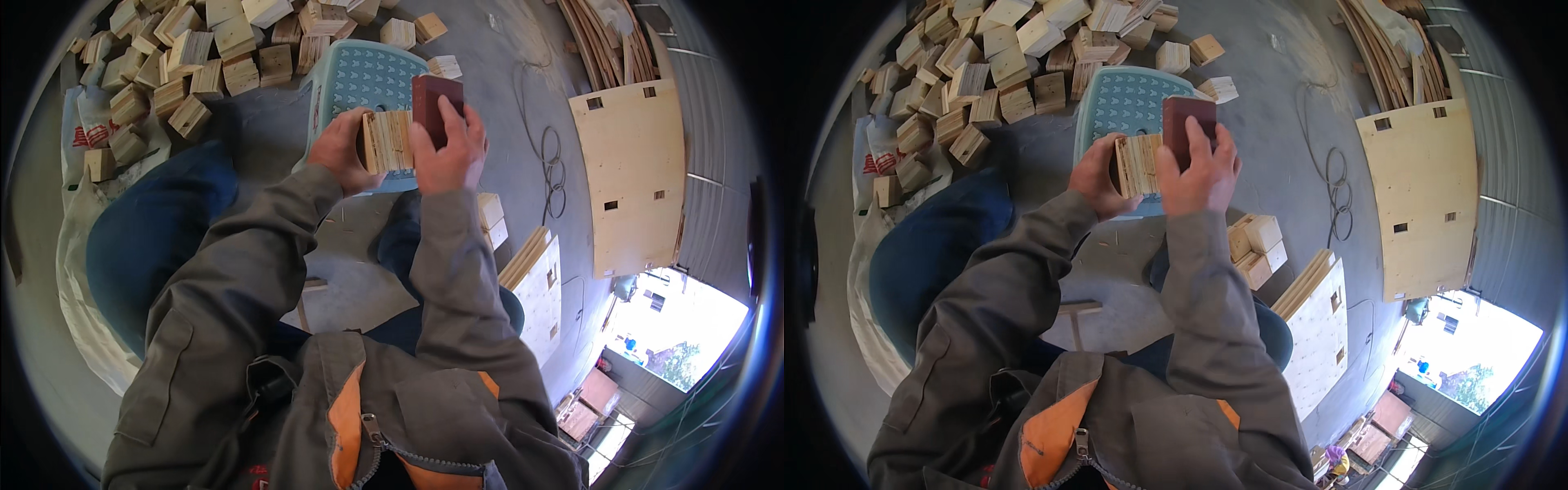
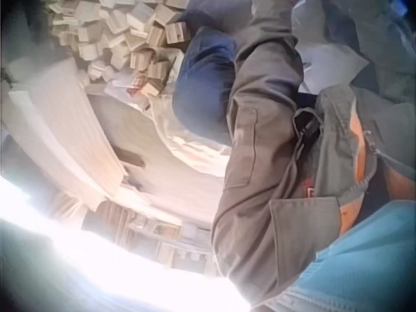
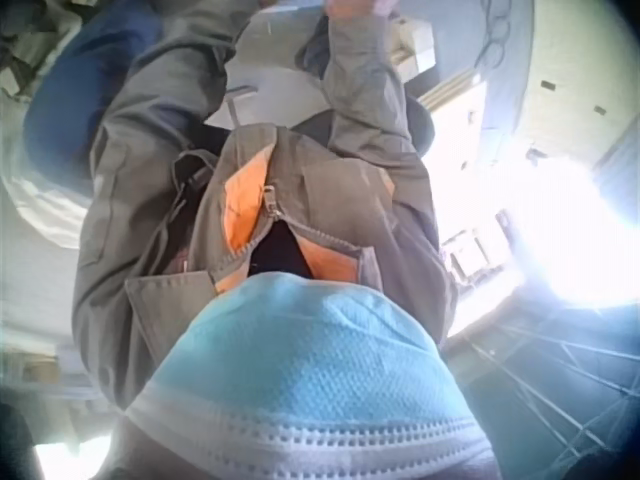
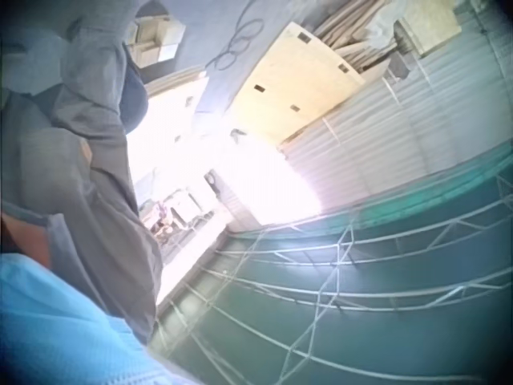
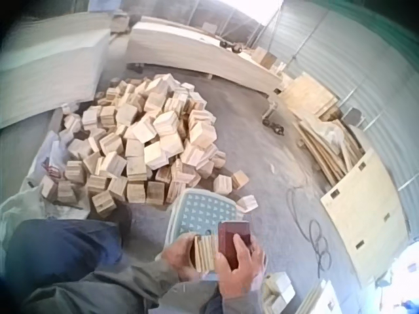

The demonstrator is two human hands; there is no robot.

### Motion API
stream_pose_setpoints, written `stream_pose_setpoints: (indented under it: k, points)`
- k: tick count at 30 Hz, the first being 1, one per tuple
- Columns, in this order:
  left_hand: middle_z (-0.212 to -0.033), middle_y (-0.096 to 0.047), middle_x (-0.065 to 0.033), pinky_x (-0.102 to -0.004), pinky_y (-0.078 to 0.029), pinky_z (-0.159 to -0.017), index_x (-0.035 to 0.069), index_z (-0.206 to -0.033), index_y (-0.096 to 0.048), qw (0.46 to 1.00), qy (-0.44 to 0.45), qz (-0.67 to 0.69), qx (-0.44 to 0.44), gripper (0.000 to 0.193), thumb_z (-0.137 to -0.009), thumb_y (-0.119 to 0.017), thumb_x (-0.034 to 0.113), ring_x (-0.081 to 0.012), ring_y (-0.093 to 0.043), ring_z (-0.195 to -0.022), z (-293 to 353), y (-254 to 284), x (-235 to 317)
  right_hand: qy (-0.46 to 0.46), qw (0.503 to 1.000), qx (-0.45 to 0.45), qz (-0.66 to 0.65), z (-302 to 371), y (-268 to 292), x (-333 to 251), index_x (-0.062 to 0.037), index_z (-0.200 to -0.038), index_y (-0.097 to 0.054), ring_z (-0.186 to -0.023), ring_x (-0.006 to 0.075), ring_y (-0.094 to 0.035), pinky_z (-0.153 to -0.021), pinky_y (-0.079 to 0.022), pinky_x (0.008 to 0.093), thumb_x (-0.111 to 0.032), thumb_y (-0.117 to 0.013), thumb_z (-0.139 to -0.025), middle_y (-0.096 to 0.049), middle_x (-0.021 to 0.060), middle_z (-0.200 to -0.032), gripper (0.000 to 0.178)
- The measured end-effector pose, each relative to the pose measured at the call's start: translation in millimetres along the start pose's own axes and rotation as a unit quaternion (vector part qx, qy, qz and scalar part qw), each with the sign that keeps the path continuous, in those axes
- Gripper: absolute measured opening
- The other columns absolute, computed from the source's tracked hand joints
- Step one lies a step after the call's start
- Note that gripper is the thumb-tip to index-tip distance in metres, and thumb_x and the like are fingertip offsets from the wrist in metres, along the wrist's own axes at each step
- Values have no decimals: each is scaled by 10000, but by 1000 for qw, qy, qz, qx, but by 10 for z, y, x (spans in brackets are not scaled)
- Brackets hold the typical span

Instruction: The person sits on the floor and sands small wooden blocks using a sanding block. They hold each block in one hand and rub the sanding block over the surfaces, then place the finished pieces onto a nearby stool.

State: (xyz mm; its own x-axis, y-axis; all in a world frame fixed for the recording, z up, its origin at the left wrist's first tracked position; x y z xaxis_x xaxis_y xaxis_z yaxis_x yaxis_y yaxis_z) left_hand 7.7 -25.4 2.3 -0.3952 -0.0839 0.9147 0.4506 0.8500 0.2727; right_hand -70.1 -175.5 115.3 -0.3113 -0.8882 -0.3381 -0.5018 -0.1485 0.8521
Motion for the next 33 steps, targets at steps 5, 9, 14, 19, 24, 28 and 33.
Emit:
stream_pose_setpoints:
  k: [5, 9, 14, 19, 24, 28, 33]
  points:
    - [-1310, -653, -194, -472, -555, -1033, 85, -1432, -526, 999, -10, 26, 24, 885, -713, -985, 321, -415, -659, -1205, 9, -21, -100, 68, 996, -30, -40, 969, 281, -508, -131, -1435, -702, -1296, 441, -590, -1061, -482, 532, -245, -873, -839, -514, 267, -1538, 630]
    - [-1297, -654, -197, -475, -557, -1018, 83, -1424, -526, 999, -10, 32, 17, 893, -705, -987, 347, -421, -666, -1185, -3, -70, -146, 80, 997, -14, -11, 1089, 217, -550, -142, -1410, -722, -1270, 422, -609, -1030, -505, 518, -207, -882, -811, -518, 262, -1535, 623]
    - [-1283, -645, -195, -484, -555, -1013, 100, -1426, -508, 1000, -13, 8, 18, 915, -659, -974, 275, -429, -655, -1183, -28, 15, -32, 48, 998, 14, 32, 355, -107, -247, -130, -1401, -726, -1308, 453, -587, -1082, -492, 552, -242, -873, -835, -560, 258, -1497, 595]
    - [-1290, -644, -191, -484, -551, -1026, 107, -1418, -508, 1000, -5, 1, 15, 893, -655, -957, 224, -424, -650, -1201, -20, 32, 92, 31, 998, 24, 47, -53, -1, -132, -132, -1401, -715, -1272, 477, -573, -1090, -489, 556, -241, -855, -853, -535, 259, -1487, 576]
    - [-1283, -654, -200, -483, -550, -1027, 92, -1415, -513, 999, 20, 29, 14, 883, -681, -973, 263, -426, -659, -1195, -6, 22, 16, 47, 999, -3, -19, 642, 257, -497, -128, -1422, -703, -1283, 451, -592, -1064, -494, 542, -242, -872, -837, -532, 270, -1507, 619]
    - [-1274, -663, -207, -482, -548, -1029, 84, -1424, -519, 998, 30, 63, 8, 883, -713, -981, 328, -430, -665, -1188, 20, -64, -171, 53, 998, -28, -18, 1052, 238, -608, -128, -1408, -712, -1275, 428, -605, -1036, -501, 527, -207, -890, -813, -525, 279, -1515, 626]
    - [-1295, -658, -206, -488, -547, -1030, 81, -1441, -512, 999, -7, -8, 39, 918, -691, -979, 330, -432, -660, -1196, -9, -4, -44, 60, 998, -3, 5, 613, -26, -521, -152, -1393, -730, -1298, 442, -588, -1092, -484, 550, -190, -883, -796, -551, 239, -1482, 617]
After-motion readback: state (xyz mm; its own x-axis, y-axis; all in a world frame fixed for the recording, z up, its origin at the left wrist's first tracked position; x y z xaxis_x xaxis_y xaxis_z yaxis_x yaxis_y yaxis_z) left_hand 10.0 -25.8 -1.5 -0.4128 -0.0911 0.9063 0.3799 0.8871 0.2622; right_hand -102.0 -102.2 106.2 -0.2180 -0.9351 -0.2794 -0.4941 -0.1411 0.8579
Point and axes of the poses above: each hand's wrist, its own z-axis away from the middle knuckle, its own y-axis out of the back of the hand, x = y × z, the point moved 4 cm from there along -z, towards the middle knuckle
